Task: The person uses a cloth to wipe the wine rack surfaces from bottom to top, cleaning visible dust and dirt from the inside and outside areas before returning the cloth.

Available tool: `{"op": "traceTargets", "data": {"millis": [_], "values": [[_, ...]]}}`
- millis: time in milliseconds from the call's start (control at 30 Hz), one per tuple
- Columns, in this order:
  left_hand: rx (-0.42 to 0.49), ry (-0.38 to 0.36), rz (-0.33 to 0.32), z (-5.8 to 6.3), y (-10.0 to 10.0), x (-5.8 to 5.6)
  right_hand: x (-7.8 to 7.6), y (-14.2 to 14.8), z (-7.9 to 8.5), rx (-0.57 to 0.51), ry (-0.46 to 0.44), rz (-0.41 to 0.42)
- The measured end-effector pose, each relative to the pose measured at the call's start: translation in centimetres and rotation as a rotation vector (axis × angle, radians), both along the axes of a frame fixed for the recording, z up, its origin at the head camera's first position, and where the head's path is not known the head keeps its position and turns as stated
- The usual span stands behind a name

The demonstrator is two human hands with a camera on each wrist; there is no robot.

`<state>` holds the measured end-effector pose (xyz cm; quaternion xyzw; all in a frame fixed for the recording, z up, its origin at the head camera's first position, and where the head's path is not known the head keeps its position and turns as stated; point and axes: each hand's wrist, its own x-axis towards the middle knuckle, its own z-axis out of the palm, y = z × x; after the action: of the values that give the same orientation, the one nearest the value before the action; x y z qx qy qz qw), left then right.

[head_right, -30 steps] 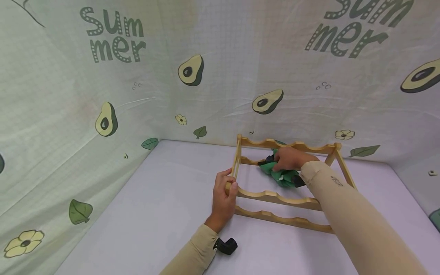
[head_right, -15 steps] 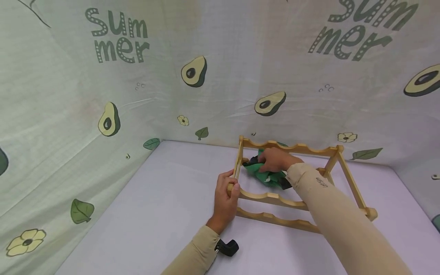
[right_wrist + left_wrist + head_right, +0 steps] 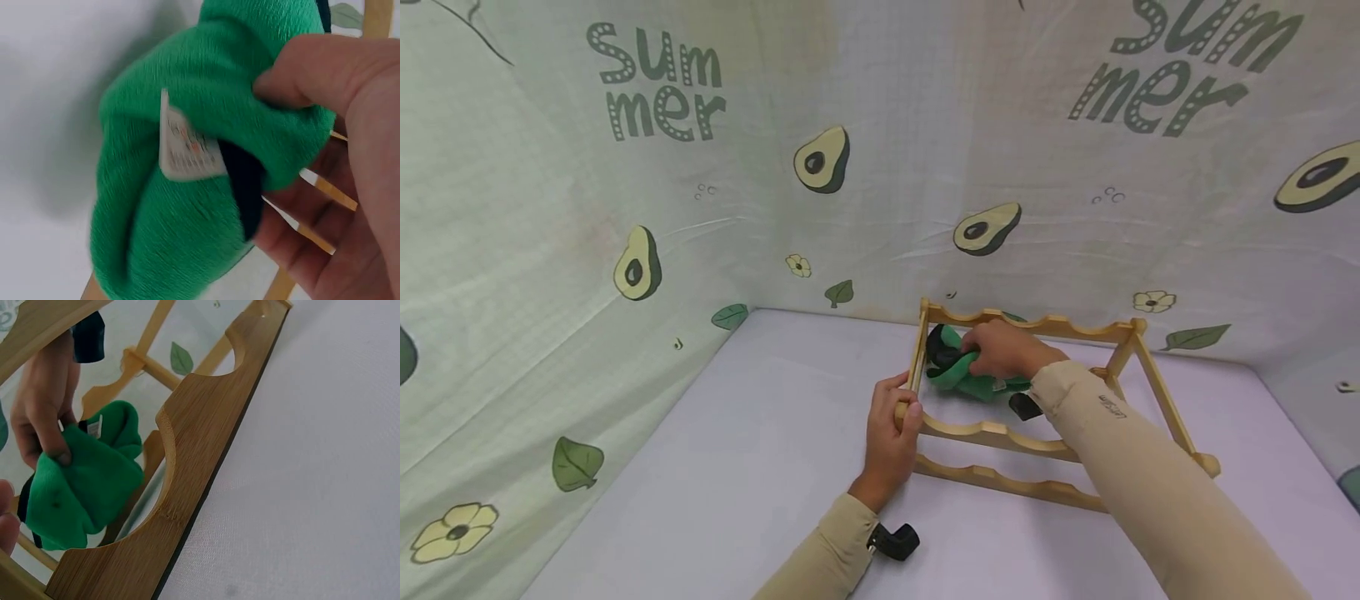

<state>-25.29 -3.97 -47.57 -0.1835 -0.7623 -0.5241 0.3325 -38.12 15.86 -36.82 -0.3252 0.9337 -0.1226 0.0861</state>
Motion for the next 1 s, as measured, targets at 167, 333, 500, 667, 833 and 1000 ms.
{"op": "traceTargets", "data": {"millis": [167, 333, 500, 667, 833, 1000], "values": [[0.007, 0.004, -0.014, 0.1, 0.0, 0.0, 0.5, 0.9, 0.7, 0.031, 0.079, -0.006], [0.012, -0.021, -0.015, 0.2, 0.0, 0.3, 1.1, 1.6, 1.3, -0.025, 0.176, 0.02], [0.007, -0.009, -0.01, 0.2, 0.1, 0.3, 1.3, 1.8, 1.3, -0.091, 0.304, 0.047], [0.001, 0.008, -0.011, 0.1, 0.0, 0.3, 1.0, 1.4, 0.8, -0.102, 0.409, 0.062], [-0.008, 0.011, -0.006, 0.1, 0.0, 0.2, 0.8, 1.0, 0.8, -0.084, 0.436, 0.01], [-0.003, 0.032, -0.011, 0.1, -0.1, 0.1, 0.4, 0.9, 0.8, -0.069, 0.452, -0.039]]}}
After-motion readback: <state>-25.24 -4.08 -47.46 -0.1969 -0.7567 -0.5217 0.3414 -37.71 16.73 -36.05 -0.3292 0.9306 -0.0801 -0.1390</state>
